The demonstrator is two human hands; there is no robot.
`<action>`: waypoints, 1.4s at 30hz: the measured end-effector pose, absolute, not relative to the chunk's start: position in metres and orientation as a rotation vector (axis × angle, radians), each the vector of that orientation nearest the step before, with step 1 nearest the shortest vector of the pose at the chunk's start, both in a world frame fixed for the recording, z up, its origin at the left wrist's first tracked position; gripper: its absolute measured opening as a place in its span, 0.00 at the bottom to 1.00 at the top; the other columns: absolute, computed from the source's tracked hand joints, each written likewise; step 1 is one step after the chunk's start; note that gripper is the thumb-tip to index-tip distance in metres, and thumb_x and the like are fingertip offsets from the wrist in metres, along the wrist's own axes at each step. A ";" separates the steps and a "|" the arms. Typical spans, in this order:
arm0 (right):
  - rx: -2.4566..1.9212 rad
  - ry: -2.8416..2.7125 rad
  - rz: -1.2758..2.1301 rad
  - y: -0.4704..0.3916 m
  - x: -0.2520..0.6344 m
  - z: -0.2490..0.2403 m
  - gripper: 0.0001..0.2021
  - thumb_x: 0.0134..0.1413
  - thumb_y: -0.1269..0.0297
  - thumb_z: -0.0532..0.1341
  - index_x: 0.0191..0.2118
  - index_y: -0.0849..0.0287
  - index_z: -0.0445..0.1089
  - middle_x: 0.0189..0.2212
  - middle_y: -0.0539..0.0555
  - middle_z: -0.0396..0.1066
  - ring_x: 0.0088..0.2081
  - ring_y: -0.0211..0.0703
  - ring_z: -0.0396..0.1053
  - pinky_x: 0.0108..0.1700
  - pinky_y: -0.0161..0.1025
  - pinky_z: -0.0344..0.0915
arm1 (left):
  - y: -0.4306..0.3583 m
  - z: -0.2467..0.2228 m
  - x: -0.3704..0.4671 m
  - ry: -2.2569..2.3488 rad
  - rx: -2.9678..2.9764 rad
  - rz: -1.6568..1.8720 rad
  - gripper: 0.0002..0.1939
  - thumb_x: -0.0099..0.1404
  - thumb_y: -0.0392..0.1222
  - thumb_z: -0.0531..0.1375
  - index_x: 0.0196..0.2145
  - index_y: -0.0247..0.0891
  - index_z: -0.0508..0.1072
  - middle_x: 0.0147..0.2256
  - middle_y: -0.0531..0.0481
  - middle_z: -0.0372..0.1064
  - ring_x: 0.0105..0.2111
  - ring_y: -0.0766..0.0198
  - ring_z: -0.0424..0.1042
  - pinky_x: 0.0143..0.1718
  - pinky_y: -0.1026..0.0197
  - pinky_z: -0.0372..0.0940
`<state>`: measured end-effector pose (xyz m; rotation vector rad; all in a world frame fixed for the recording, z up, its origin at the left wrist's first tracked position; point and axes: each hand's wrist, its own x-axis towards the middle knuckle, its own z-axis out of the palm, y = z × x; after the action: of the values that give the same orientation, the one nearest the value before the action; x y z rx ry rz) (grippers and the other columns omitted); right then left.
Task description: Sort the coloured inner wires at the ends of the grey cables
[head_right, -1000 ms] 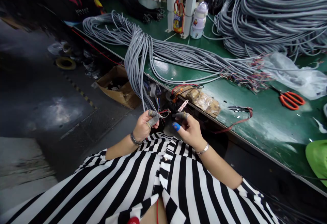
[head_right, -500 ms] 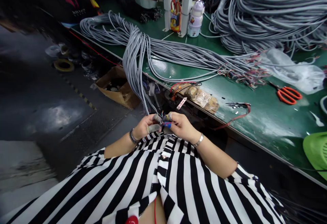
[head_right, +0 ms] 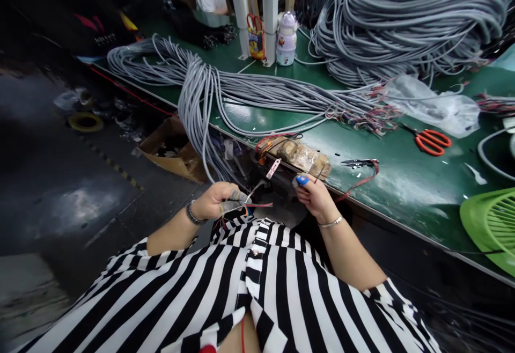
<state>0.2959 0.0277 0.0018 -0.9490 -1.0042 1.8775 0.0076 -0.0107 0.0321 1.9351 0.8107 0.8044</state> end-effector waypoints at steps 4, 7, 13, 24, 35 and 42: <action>-1.038 -1.022 1.908 0.032 0.288 -0.005 0.24 0.49 0.40 0.64 0.24 0.59 0.62 0.14 0.41 0.49 0.15 0.26 0.36 0.16 0.29 0.33 | -0.005 0.015 0.015 1.034 2.057 1.072 0.11 0.59 0.50 0.66 0.35 0.41 0.82 0.26 0.46 0.76 0.27 0.63 0.73 0.35 0.62 0.68; -1.043 -1.075 1.892 0.041 0.268 -0.004 0.28 0.48 0.34 0.61 0.28 0.61 0.68 0.19 0.45 0.59 0.16 0.26 0.39 0.16 0.29 0.35 | 0.003 0.004 0.026 1.114 2.084 1.184 0.10 0.61 0.48 0.65 0.37 0.41 0.81 0.26 0.47 0.76 0.28 0.63 0.73 0.35 0.62 0.68; -1.070 -0.918 1.902 0.060 0.240 0.000 0.27 0.40 0.37 0.67 0.25 0.61 0.65 0.18 0.43 0.55 0.17 0.26 0.42 0.16 0.26 0.36 | 0.022 -0.009 0.034 1.191 2.035 1.171 0.11 0.64 0.48 0.62 0.37 0.40 0.81 0.31 0.45 0.78 0.31 0.62 0.75 0.36 0.61 0.68; -1.035 -0.933 1.788 0.055 0.232 -0.009 0.25 0.46 0.41 0.66 0.21 0.58 0.60 0.13 0.41 0.46 0.15 0.27 0.40 0.16 0.28 0.37 | 0.038 -0.021 0.036 1.114 2.153 1.024 0.13 0.66 0.47 0.59 0.38 0.38 0.80 0.29 0.45 0.76 0.29 0.63 0.73 0.34 0.61 0.66; -0.920 -0.763 1.773 0.056 0.225 -0.010 0.25 0.42 0.42 0.70 0.22 0.59 0.64 0.14 0.43 0.51 0.17 0.28 0.43 0.17 0.31 0.40 | 0.044 -0.023 0.042 1.004 2.020 0.999 0.14 0.63 0.52 0.62 0.34 0.39 0.80 0.28 0.46 0.76 0.29 0.62 0.73 0.35 0.62 0.66; -0.920 -0.786 1.753 0.053 0.224 -0.006 0.24 0.41 0.43 0.70 0.22 0.59 0.63 0.15 0.43 0.51 0.17 0.28 0.44 0.17 0.31 0.40 | 0.042 -0.026 0.044 1.027 1.954 1.004 0.17 0.59 0.56 0.64 0.32 0.39 0.80 0.25 0.46 0.74 0.29 0.61 0.74 0.35 0.61 0.68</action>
<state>0.2238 0.0534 -0.0063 -0.9196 -0.7857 1.7527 0.0443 0.0421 -0.0257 1.9538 1.0271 1.0036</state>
